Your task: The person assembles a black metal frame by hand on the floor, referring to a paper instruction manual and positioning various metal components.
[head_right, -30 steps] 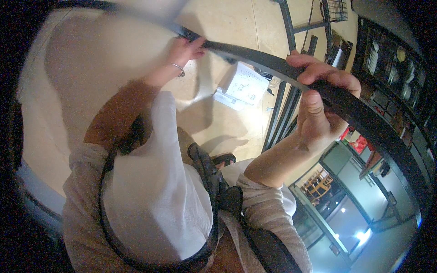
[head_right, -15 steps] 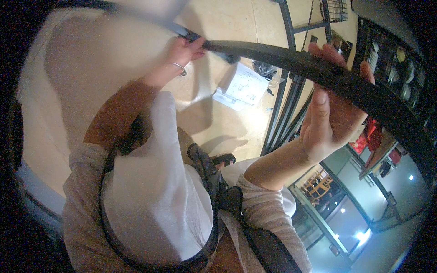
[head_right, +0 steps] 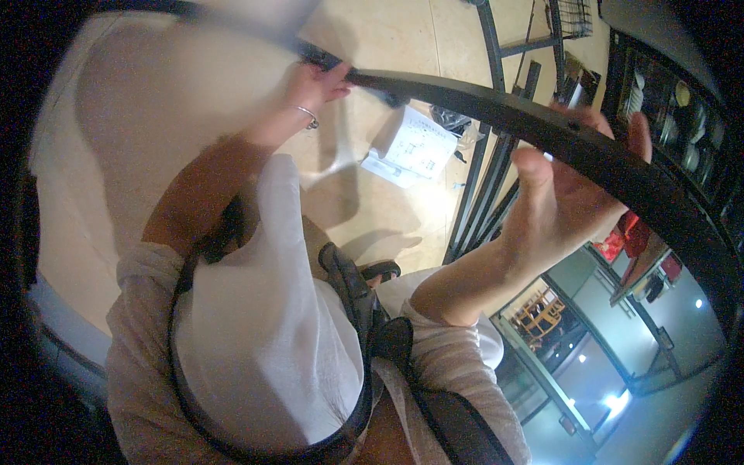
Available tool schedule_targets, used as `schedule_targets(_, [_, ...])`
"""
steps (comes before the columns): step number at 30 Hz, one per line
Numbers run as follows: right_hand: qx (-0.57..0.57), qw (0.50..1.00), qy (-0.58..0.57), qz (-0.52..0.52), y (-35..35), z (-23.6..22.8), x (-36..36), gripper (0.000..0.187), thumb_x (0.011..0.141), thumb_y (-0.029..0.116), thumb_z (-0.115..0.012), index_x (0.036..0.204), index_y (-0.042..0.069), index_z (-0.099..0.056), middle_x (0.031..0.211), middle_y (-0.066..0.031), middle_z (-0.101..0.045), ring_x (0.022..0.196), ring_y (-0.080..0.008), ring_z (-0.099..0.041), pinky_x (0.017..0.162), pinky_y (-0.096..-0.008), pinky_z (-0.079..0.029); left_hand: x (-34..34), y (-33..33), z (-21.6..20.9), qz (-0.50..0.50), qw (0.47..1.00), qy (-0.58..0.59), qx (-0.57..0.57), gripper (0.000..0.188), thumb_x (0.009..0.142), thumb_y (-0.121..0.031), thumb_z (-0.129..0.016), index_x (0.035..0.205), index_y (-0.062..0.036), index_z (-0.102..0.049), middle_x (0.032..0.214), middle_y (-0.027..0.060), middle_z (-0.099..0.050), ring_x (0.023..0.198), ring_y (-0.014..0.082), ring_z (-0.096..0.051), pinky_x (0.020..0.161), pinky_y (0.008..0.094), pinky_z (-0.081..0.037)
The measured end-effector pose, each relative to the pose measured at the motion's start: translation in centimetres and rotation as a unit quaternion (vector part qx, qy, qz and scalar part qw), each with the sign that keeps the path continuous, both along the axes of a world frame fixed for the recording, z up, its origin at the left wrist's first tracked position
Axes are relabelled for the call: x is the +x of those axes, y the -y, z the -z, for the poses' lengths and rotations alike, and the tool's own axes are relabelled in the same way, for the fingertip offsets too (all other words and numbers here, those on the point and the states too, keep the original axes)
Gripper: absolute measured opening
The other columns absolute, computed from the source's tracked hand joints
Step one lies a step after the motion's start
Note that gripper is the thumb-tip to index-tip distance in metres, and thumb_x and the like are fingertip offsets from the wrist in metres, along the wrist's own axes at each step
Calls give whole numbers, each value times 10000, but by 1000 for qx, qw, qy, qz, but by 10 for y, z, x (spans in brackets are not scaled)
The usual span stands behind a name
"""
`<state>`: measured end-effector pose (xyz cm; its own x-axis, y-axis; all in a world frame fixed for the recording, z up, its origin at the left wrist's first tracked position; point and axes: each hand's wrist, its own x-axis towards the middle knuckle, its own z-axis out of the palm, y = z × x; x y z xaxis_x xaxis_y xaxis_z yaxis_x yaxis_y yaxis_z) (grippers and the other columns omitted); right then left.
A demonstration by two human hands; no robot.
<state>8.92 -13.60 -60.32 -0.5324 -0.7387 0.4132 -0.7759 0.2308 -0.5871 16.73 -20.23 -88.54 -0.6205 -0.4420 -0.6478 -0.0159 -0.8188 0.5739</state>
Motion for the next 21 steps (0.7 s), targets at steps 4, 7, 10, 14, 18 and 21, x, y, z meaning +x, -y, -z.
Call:
schedule_targets(4, [-65, 989, 125, -38, 0, 3, 3, 658, 690, 113, -661, 1223, 25, -285, 873, -198, -584, 882, -338, -566, 836, -421, -427, -3, 0, -5, 7, 1000, 6, -1, 281, 761, -166, -602, 824, 99, -537, 768, 148, -594, 646, 190, -608, 564, 234, -531])
schedule_targets(7, [47, 996, 39, 58, -8, -2, -1, 758, 644, 139, -708, 1226, 2, -242, 904, -180, -575, 880, -293, -564, 789, -343, -447, 1, 0, -2, -19, 1000, 17, 2, 250, 745, -157, -602, 763, 90, -565, 692, 113, -601, 591, 136, -597, 515, 194, -496])
schedule_targets(10, [-78, 986, 144, -37, 6, 4, 8, 707, 661, 88, -687, 1213, 2, -253, 869, -172, -581, 840, -263, -577, 753, -302, -458, -4, -2, -2, -18, 1000, 10, 8, 249, 744, -156, -601, 757, 90, -566, 680, 112, -600, 586, 139, -598, 514, 195, -496])
schedule_targets(14, [-26, 989, 147, -18, 1, 3, 9, 691, 662, 57, -678, 1207, 6, -256, 866, -158, -579, 838, -250, -577, 744, -291, -459, -5, -2, 2, -22, 999, 23, 6, 249, 737, -157, -609, 747, 88, -564, 657, 111, -598, 565, 138, -594, 511, 197, -496])
schedule_targets(18, [-6, 995, 103, 4, 3, 3, 10, 628, 684, 21, -645, 1186, 1, -269, 906, -198, -568, 846, -264, -576, 761, -305, -459, -4, -5, 5, -48, 999, -21, 14, 245, 729, -153, -618, 737, 84, -559, 647, 112, -594, 547, 140, -590, 493, 199, -493])
schedule_targets(21, [-66, 979, 189, -33, 7, 5, 15, 571, 683, 18, -650, 1149, 4, -321, 874, -174, -572, 786, -236, -584, 721, -271, -472, -5, -4, 4, -52, 998, -10, 15, 247, 728, -149, -619, 744, 89, -556, 642, 116, -591, 541, 143, -590, 481, 201, -493])
